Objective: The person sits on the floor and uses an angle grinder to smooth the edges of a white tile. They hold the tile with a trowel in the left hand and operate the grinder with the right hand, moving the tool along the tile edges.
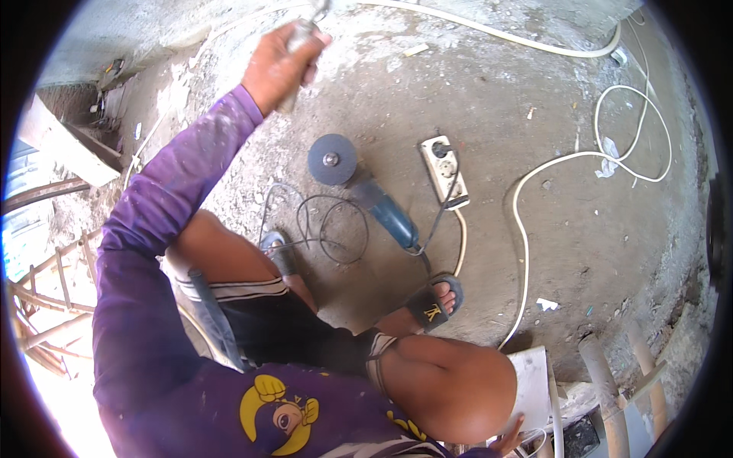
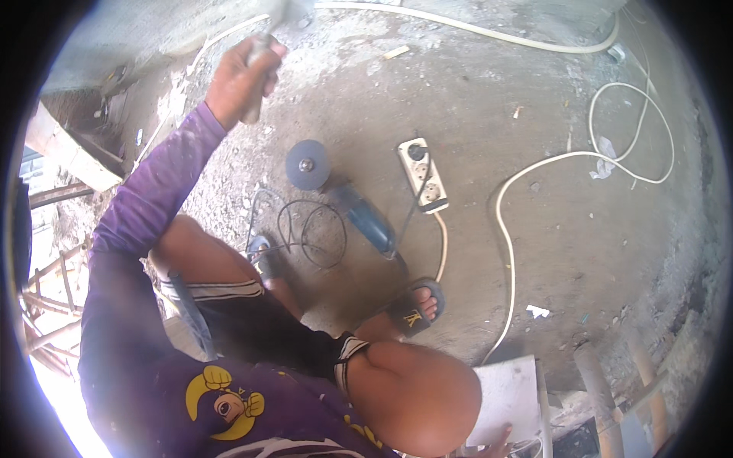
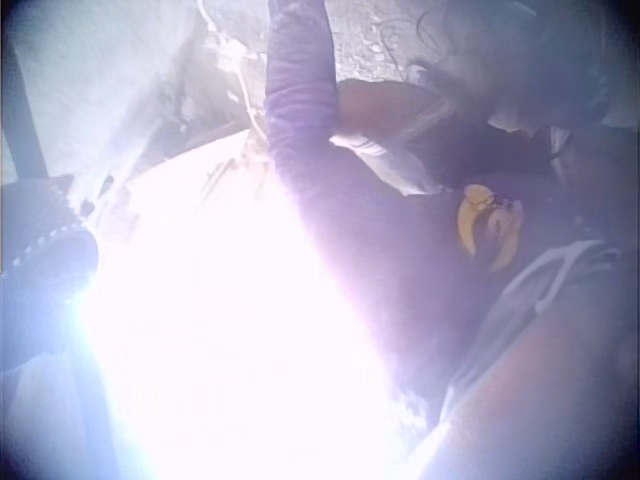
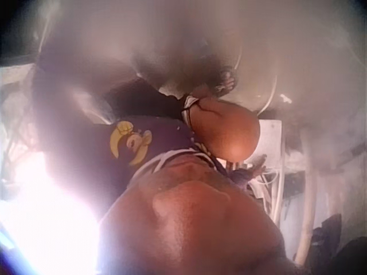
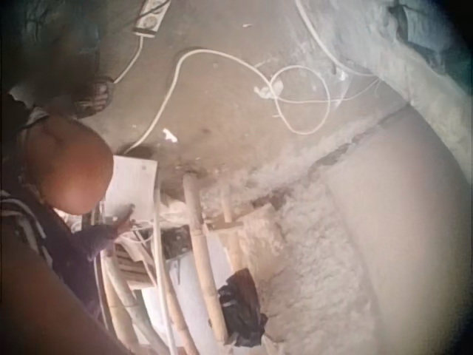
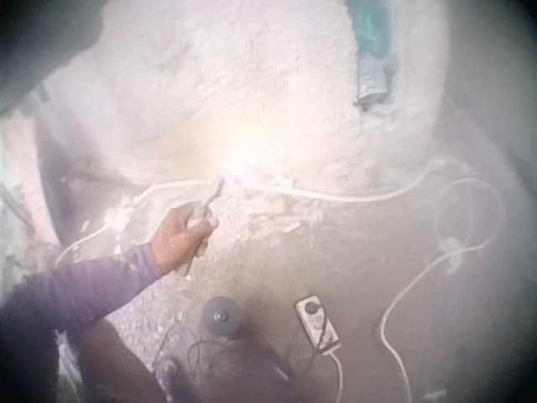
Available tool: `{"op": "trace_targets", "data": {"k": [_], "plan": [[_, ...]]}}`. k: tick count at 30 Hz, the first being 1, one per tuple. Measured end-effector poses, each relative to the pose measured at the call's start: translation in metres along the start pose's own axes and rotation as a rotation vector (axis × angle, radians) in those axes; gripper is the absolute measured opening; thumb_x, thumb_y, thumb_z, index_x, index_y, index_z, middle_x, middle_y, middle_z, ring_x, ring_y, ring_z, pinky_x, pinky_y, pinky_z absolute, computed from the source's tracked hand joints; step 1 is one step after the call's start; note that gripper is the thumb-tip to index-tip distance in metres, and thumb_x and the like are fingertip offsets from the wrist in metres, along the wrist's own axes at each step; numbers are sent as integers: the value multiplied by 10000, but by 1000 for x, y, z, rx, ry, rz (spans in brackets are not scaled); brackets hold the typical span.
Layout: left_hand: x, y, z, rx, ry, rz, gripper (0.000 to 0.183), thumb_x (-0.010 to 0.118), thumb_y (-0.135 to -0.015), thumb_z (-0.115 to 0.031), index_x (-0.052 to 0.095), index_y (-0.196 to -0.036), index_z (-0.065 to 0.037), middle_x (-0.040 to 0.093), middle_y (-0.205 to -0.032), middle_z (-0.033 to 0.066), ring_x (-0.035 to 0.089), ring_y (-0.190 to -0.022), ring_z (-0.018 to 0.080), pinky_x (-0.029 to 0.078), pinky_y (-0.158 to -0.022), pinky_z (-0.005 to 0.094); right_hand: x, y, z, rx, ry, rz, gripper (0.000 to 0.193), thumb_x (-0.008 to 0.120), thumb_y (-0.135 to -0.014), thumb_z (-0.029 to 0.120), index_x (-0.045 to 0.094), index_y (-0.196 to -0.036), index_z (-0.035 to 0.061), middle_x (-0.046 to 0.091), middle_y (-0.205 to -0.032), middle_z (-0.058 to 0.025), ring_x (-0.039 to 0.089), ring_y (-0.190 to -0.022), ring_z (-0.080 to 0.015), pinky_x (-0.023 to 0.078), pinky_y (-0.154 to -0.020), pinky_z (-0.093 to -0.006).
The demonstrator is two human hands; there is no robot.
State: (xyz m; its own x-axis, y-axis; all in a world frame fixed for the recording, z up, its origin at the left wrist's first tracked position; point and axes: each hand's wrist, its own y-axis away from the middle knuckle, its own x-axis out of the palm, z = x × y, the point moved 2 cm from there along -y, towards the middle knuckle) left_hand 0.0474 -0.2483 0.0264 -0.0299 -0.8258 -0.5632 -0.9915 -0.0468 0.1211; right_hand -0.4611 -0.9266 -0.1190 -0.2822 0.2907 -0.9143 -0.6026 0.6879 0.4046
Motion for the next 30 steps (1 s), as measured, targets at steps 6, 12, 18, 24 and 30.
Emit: {"op": "trace_targets", "data": {"k": [6, 12, 18, 24, 30], "plan": [[-60, 34, 29, 13, 116, -222, 272, 741, -1050, -310, 673, -1076, -48, 596, -803, -12, 568, -642, 92, 458, -583, 274, -15, -9, 40, -114, 140, 0, 933, 856, -908, 287, 397, -1683, 43, 676, -1447, -245, 639, -1373, -416, 485, -1197, -480], [-104, 85, 106, -185, 108, -289, 264, 729, -1065, -318, 675, -1002, -67, 609, -676, -10, 555, -567, 86, 463, -551, 293, -67, -22, 90, -193, 256, -140, 957, 889, -876, 244, 402, -1672, 33, 666, -1467, -242, 629, -1389, -420, 476, -1211, -483], [-131, 181, 209, -428, 353, -512, 232, 702, -1085, -266, 678, -1161, -47, 619, -762, 21, 590, -575, 109, 537, -560, 290, -192, 24, 254, -558, 5, -535, 971, 963, -755, 77, 474, -1592, 25, 595, -1546, -268, 557, -1470, -447, 409, -1277, -514], [-95, 286, 285, -643, 818, -758, 340, 707, -1101, -316, 685, -1355, -91, 645, -795, 24, 620, -570, 147, 497, -467, 297, -277, 90, 470, -1036, -146, -651, 889, 944, -829, 105, 491, -1583, -26, 563, -1585, -249, 546, -1466, -390, 372, -1276, -493], [-59, 356, 311, -794, 850, -806, 249, 721, -1083, -305, 644, -1208, -103, 626, -807, 18, 595, -576, 136, 463, -473, 300, -198, 130, 695, -1448, -617, -35, 864, 978, -819, 205, 529, -1509, -59, 646, -1427, -227, 660, -1283, -305, 512, -1140, -452]]}}
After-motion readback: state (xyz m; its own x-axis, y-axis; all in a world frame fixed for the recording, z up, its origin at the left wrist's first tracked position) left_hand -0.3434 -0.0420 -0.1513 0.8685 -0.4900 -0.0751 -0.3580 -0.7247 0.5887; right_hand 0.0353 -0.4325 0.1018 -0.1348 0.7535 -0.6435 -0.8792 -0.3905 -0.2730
